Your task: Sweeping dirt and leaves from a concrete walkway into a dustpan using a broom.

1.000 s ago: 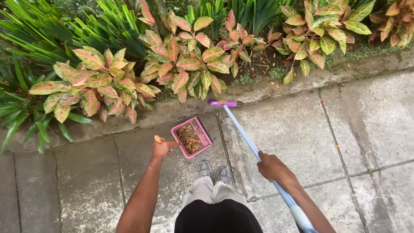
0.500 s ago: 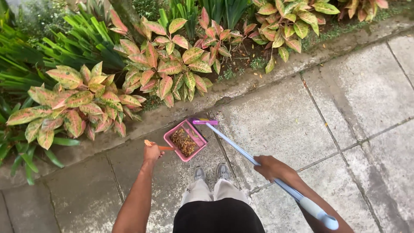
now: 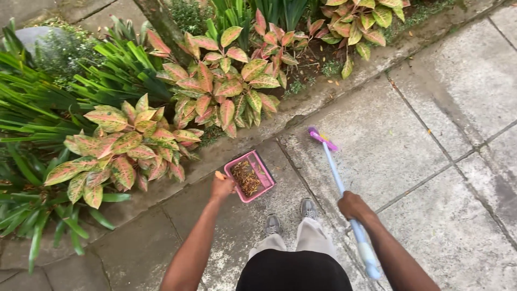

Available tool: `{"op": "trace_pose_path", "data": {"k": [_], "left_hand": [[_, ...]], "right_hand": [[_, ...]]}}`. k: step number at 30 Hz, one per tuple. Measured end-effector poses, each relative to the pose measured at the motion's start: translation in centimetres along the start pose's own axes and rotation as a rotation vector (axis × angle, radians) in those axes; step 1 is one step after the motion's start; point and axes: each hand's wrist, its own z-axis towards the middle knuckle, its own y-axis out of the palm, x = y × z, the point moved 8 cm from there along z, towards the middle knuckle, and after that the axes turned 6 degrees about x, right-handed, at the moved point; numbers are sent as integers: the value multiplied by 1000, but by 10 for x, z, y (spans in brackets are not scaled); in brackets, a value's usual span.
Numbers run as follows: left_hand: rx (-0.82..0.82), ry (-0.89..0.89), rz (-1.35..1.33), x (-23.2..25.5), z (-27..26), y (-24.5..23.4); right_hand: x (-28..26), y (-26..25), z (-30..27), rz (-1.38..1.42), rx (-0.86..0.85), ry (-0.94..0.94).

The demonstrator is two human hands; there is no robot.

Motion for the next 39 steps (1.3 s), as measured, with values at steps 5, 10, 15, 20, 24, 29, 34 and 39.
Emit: {"op": "trace_pose_path", "data": {"k": [5, 10, 15, 20, 24, 29, 34, 39], "left_hand": [[49, -7, 60, 51, -39, 6], [63, 57, 60, 58, -31, -8], [83, 14, 90, 51, -26, -26], [96, 14, 166, 50, -22, -25], [99, 17, 172, 46, -18, -22], [64, 25, 21, 12, 3, -32], [51, 2, 36, -7, -19, -104], [109, -119, -73, -31, -57, -182]], "right_hand": [[-55, 46, -40, -46, -162, -74], [-67, 3, -104, 221, -361, -19], [-54, -9, -125, 291, -310, 48], [-81, 23, -100, 29, -120, -91], [-115, 51, -83, -59, -100, -61], [-118, 85, -74, -238, -172, -249], [-103, 10, -119, -76, -263, -183], [-96, -30, -132, -37, -272, -64]]}}
